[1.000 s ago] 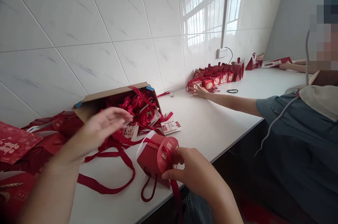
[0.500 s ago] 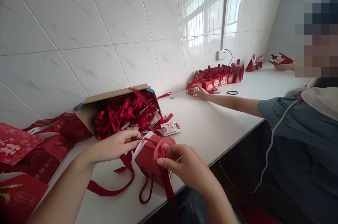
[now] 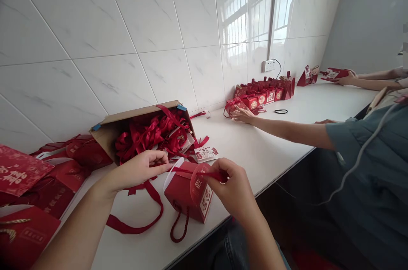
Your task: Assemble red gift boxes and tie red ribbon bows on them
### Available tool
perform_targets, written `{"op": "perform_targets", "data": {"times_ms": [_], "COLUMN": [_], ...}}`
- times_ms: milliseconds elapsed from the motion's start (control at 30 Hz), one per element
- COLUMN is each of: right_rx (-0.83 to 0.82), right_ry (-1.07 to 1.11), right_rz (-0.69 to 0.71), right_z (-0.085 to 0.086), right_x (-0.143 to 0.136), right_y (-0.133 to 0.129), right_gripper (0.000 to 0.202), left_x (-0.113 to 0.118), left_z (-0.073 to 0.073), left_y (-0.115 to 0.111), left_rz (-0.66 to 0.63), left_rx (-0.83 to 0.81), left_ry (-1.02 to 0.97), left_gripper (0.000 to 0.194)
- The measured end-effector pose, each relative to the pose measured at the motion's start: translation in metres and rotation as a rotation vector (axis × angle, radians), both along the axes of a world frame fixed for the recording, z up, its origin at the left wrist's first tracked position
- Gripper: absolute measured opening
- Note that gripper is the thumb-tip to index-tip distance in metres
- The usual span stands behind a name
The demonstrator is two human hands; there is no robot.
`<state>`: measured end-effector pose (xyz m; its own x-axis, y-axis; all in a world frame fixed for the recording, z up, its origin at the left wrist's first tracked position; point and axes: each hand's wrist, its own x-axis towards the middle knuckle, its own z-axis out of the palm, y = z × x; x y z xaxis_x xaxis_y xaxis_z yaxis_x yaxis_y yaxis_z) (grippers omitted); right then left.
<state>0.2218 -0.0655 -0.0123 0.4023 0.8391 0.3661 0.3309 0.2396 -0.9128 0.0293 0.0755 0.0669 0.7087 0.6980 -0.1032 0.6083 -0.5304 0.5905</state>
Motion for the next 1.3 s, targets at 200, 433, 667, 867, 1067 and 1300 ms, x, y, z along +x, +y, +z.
{"op": "perform_targets", "data": {"times_ms": [200, 433, 667, 867, 1067, 1300], "right_rx": [0.249, -0.046, -0.270, -0.326, -0.216, -0.250], "right_ry": [-0.270, -0.192, 0.124, 0.204, 0.367, 0.221], "right_rz": [-0.199, 0.185, 0.245, 0.237, 0.311, 0.216], "right_z": [-0.010, 0.001, -0.002, 0.004, -0.001, 0.000], "right_x": [0.005, 0.007, 0.001, -0.002, -0.003, -0.004], "right_y": [0.007, -0.006, 0.001, 0.003, 0.004, 0.002], "right_gripper": [0.020, 0.021, 0.039, 0.051, 0.033, 0.018], "left_x": [0.000, 0.002, 0.002, 0.002, 0.002, 0.002], "left_z": [0.000, 0.001, 0.000, 0.001, 0.002, 0.002], "left_y": [-0.001, -0.004, -0.006, -0.007, -0.008, -0.008], "left_rz": [-0.035, -0.016, -0.019, -0.019, -0.005, -0.004], "left_rx": [0.009, 0.046, 0.046, 0.055, 0.053, 0.057], "left_ry": [0.085, 0.071, 0.052, 0.047, 0.040, 0.049], "left_gripper": [0.039, 0.035, 0.034, 0.034, 0.035, 0.037]}}
